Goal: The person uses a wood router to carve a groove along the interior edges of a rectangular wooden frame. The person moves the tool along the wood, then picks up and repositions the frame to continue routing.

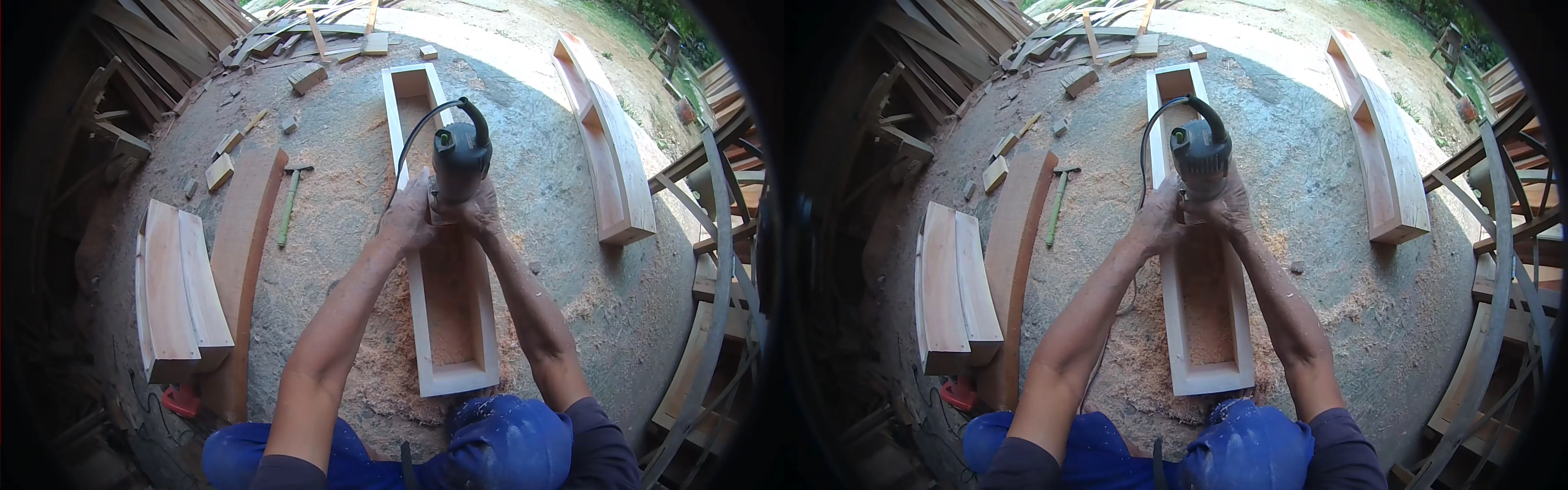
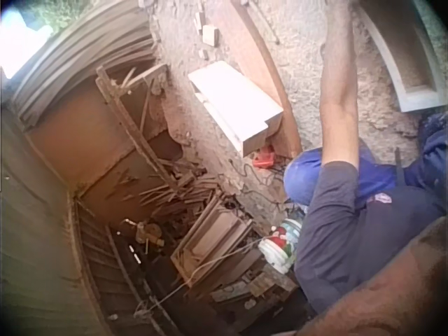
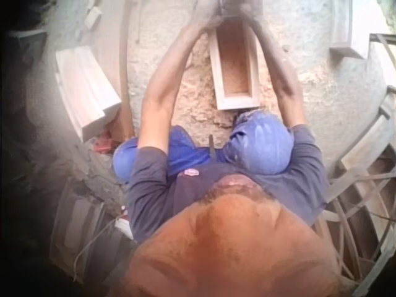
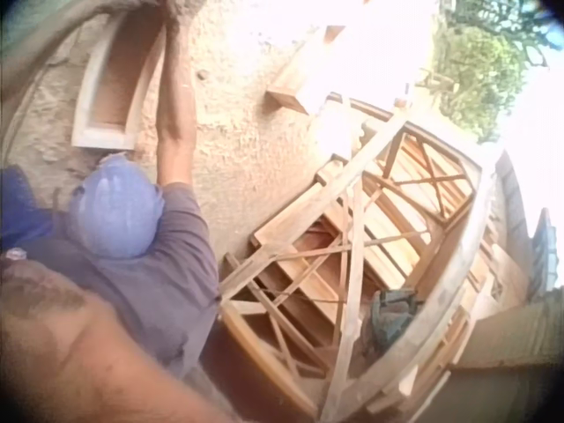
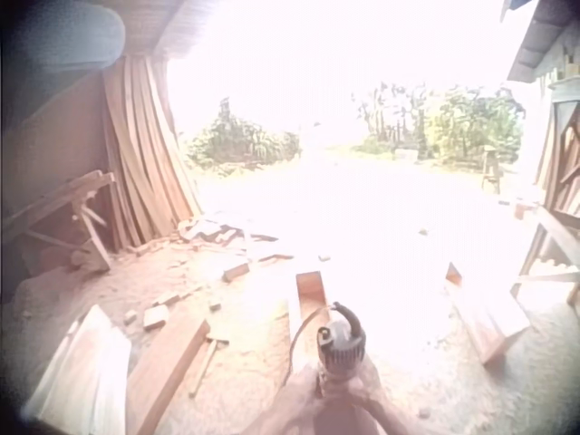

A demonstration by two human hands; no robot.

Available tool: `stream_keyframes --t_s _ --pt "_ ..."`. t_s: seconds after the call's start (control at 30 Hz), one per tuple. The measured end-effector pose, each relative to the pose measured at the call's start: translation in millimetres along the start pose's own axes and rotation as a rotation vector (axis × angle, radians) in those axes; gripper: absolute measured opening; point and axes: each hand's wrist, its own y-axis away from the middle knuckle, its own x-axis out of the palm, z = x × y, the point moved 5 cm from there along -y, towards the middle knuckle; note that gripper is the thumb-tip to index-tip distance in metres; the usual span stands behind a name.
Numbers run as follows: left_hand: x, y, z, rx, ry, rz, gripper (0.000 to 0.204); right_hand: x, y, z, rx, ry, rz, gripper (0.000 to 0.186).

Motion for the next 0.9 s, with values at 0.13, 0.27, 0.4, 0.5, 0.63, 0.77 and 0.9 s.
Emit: stream_keyframes --t_s 0.13,0.27,0.4,0.5,0.63,0.77,0.9 --pt "-3.8 -24.2 -11.9 -0.037 -0.046 0.267 0.055 -6.7 1.0 0.5 0.021 0.005 0.001 0.094" --pt "7.5 -28.2 0.8 0.022 -0.101 0.223 0.051 -9.7 -3.2 -8.8 0.038 0.069 -0.010 0.091" --pt "18.2 -33.8 10.0 0.068 -0.091 0.198 0.054 -20.0 -6.8 -23.4 0.037 0.052 -0.005 0.086" --pt "17.4 -41.1 34.2 0.122 -0.030 0.162 0.057 -11.2 -16.6 -15.6 0.003 0.119 0.024 0.082" --pt "21.0 -47.0 28.3 0.005 -0.059 0.232 0.058 -18.7 -19.2 -22.9 -0.019 0.045 0.011 0.081" --pt "-0.5 -41.1 -1.3 0.043 -0.124 0.261 0.061 -9.9 -17.6 -9.2 0.009 0.081 0.017 0.080" --pt "-9.0 -38.7 2.0 0.025 -0.344 0.239 0.068 1.7 -20.2 -12.1 -0.050 -0.111 0.032 0.077"
